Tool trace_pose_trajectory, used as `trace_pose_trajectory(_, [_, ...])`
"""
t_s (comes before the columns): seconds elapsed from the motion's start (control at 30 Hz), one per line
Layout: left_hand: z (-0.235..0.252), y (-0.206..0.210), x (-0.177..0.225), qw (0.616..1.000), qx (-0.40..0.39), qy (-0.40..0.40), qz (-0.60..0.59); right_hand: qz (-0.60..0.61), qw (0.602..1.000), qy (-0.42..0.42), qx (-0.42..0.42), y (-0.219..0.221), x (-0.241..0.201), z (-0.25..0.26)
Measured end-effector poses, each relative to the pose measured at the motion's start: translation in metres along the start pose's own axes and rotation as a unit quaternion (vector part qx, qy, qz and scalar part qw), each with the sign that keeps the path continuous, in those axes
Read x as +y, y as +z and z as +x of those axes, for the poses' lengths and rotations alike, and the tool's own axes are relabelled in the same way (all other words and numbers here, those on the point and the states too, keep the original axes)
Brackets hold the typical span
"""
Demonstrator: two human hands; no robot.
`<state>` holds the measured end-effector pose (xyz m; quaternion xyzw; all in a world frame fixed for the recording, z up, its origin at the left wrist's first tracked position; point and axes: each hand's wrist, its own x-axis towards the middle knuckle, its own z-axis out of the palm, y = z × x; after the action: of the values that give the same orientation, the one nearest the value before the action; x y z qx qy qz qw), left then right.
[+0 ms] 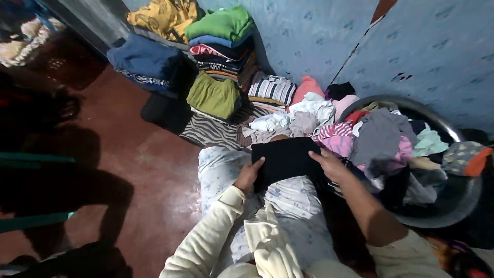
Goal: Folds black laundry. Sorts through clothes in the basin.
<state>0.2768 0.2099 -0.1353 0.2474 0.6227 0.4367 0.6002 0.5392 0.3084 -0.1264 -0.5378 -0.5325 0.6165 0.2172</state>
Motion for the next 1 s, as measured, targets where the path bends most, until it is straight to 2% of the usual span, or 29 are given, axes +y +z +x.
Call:
trace_pose_trajectory(0.2, [-0.009, -0.003, 0.007, 0.995, -0.021, 0.099, -0.02, 0.002, 0.995, -0.095, -0.006, -0.017, -0.009, -0.004])
trace_pose_trajectory(0.4, [-0.006, -0.002, 0.006, 0.997, -0.043, 0.057, -0.036, -0.008, 0.996, -0.087, -0.025, -0.02, -0.008, -0.005])
trace_pose_trajectory(0.47, [-0.003, -0.003, 0.015, 0.996, -0.049, 0.067, -0.02, -0.008, 0.995, -0.096, -0.011, -0.021, -0.016, -0.007])
trace_pose_trajectory(0.63, [0.007, -0.001, 0.074, 0.989, -0.083, 0.12, 0.027, -0.022, 0.992, -0.127, 0.01, -0.034, -0.059, 0.002])
trace_pose_trajectory(0.77, [0.029, 0.0, 0.13, 0.975, -0.09, 0.198, 0.046, 0.002, 0.968, -0.248, 0.036, -0.043, -0.109, 0.021])
trace_pose_trajectory(0.87, [0.029, -0.004, 0.149, 0.961, -0.129, 0.243, 0.022, 0.024, 0.949, -0.313, 0.029, -0.053, -0.122, 0.018])
trace_pose_trajectory(0.93, [0.027, -0.007, 0.14, 0.96, -0.153, 0.233, 0.016, 0.016, 0.956, -0.291, 0.025, -0.056, -0.113, 0.007])
trace_pose_trajectory(1.0, [0.026, -0.009, 0.119, 0.97, -0.16, 0.182, 0.025, 0.005, 0.976, -0.217, 0.016, -0.054, -0.094, -0.003])
